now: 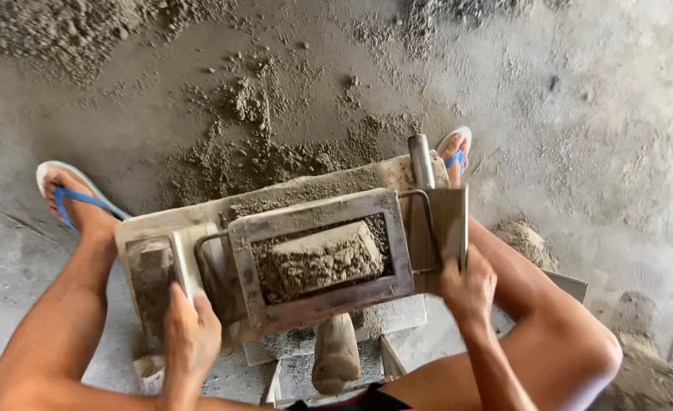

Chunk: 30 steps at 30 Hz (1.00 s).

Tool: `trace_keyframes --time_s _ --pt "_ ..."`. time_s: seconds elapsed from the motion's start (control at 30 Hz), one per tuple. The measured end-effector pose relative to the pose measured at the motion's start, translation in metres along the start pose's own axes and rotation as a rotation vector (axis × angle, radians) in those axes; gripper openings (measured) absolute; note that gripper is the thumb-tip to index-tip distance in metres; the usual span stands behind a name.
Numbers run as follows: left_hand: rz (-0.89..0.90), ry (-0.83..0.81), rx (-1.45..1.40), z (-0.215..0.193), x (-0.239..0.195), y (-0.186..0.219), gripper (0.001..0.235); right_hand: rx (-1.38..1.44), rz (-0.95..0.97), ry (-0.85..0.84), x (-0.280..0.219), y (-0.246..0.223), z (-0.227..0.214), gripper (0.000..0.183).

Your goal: The person scoops wet concrete into a rectangular mold, levels the surface with a straight edge, and removes excess material. They then flip the mold to release the formed brick and stack it with others. The process is repeated multiple times.

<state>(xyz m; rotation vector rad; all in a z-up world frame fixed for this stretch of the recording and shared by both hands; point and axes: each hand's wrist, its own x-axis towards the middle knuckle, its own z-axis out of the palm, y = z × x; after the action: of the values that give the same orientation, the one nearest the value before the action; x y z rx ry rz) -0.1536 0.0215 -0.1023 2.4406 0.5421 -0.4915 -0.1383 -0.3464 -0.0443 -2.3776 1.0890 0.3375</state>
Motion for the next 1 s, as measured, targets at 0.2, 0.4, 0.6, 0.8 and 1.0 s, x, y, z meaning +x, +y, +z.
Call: trace_keyframes --time_s 0.2,0.4,0.6,0.8,1.0 --pt "0.137 0.069 -0.207 -0.013 0.17 0.084 0.048 -0.102 -0.383 0.077 0.151 -0.129 0.04 0.028" --pt "0.073 -0.005 -0.298 -0.021 0.197 0.193 0.06 0.283 -0.411 -0.307 0.159 -0.191 0.055 0.023" --pt "-0.025 -0.025 -0.141 0.003 0.23 0.11 0.032 -0.147 -0.412 -0.192 0.185 -0.151 0.077 0.041" --pt "-0.057 0.079 -0.03 -0.109 0.19 0.058 0.031 -0.133 -0.734 -0.375 0.035 -0.255 0.066 0.025" --pt "-0.177 0.299 -0.128 -0.173 0.096 -0.085 0.026 0.02 -0.958 -0.594 -0.149 -0.344 0.139 0.031"
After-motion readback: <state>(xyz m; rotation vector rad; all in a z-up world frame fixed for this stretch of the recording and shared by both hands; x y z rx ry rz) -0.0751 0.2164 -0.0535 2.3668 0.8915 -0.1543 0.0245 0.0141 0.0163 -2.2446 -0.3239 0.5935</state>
